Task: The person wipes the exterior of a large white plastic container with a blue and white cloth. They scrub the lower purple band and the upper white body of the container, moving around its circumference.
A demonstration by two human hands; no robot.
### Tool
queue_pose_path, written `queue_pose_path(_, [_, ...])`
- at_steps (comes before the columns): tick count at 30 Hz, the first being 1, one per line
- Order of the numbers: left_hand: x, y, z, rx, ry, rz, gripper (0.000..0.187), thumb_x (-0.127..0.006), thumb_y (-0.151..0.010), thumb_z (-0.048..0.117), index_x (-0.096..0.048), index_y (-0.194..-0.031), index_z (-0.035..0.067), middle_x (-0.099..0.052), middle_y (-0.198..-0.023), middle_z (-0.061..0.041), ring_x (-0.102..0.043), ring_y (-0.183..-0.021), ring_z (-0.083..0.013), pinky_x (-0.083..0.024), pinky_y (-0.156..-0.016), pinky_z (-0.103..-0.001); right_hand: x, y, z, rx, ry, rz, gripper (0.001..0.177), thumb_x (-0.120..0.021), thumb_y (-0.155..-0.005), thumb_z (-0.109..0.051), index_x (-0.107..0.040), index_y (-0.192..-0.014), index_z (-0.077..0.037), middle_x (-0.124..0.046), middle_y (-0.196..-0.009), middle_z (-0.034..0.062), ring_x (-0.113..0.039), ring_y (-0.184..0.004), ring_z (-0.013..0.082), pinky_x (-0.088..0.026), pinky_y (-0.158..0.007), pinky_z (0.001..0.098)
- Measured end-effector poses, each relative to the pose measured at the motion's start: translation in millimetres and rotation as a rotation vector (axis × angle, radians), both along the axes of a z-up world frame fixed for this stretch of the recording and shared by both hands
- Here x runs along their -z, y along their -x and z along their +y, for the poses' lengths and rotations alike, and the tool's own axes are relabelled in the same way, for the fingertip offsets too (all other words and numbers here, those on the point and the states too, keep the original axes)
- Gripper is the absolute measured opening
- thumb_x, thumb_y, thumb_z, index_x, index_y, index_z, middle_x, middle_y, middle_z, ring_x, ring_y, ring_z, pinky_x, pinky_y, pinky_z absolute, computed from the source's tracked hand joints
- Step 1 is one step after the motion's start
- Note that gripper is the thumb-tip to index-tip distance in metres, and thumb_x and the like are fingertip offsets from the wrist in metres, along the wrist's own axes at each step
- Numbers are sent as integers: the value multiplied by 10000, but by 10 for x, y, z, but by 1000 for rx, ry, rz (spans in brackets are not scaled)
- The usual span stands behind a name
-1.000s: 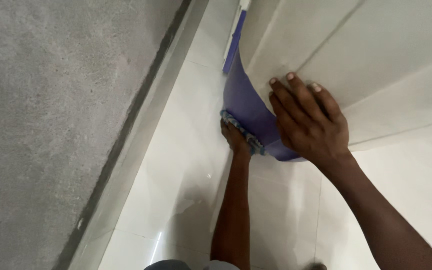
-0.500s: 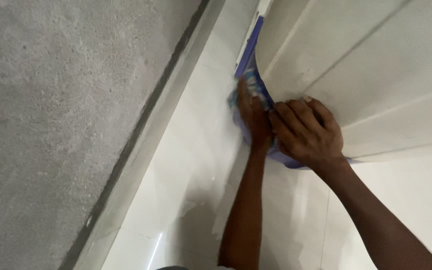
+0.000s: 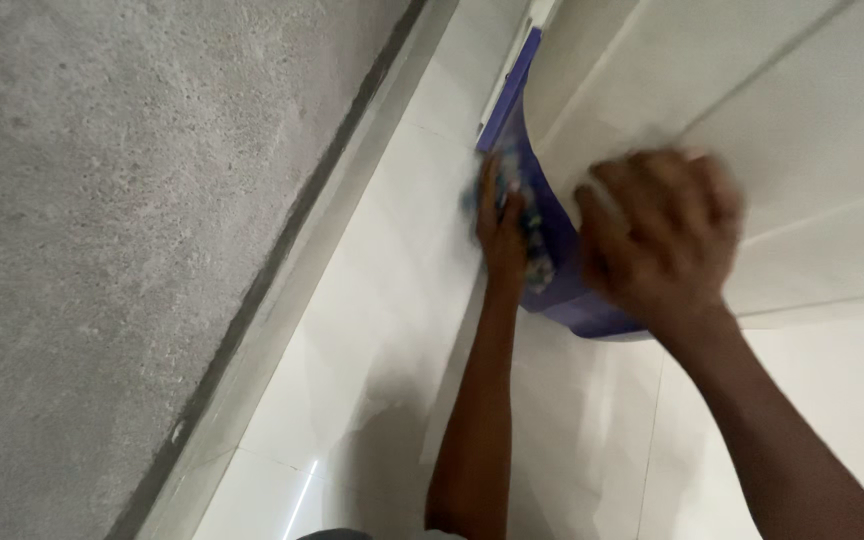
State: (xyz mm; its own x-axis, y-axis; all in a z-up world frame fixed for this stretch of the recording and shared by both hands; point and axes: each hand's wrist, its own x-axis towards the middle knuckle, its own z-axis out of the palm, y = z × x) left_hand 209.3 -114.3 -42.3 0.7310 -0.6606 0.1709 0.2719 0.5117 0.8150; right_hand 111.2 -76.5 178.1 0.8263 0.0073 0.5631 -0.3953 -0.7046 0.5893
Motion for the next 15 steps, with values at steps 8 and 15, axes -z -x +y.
queue_pose_path(8, [-154, -263, -89, 118, -115, 33, 446, -464, -1134, 183, -453, -1568, 82, -432, -1657, -121, -395, -1548, -280, -326, -1275, -411, -243, -210, 67, 198, 245, -26, 100, -715, -937, -123, -793, -969, -177, -747, -1060, -43, -619, -1135, 140, -348, -1175, 359])
queue_pose_path(15, [205, -130, 121, 156, -314, 229, 439, -464, -1147, 220, -444, -1565, 85, -426, -1653, -106, -381, -1557, -265, -319, -1295, -418, -256, -259, 44, 177, 264, -53, 87, -717, -905, -109, -775, -930, -169, -738, -1002, -38, -630, -1074, 134, -368, -1131, 365])
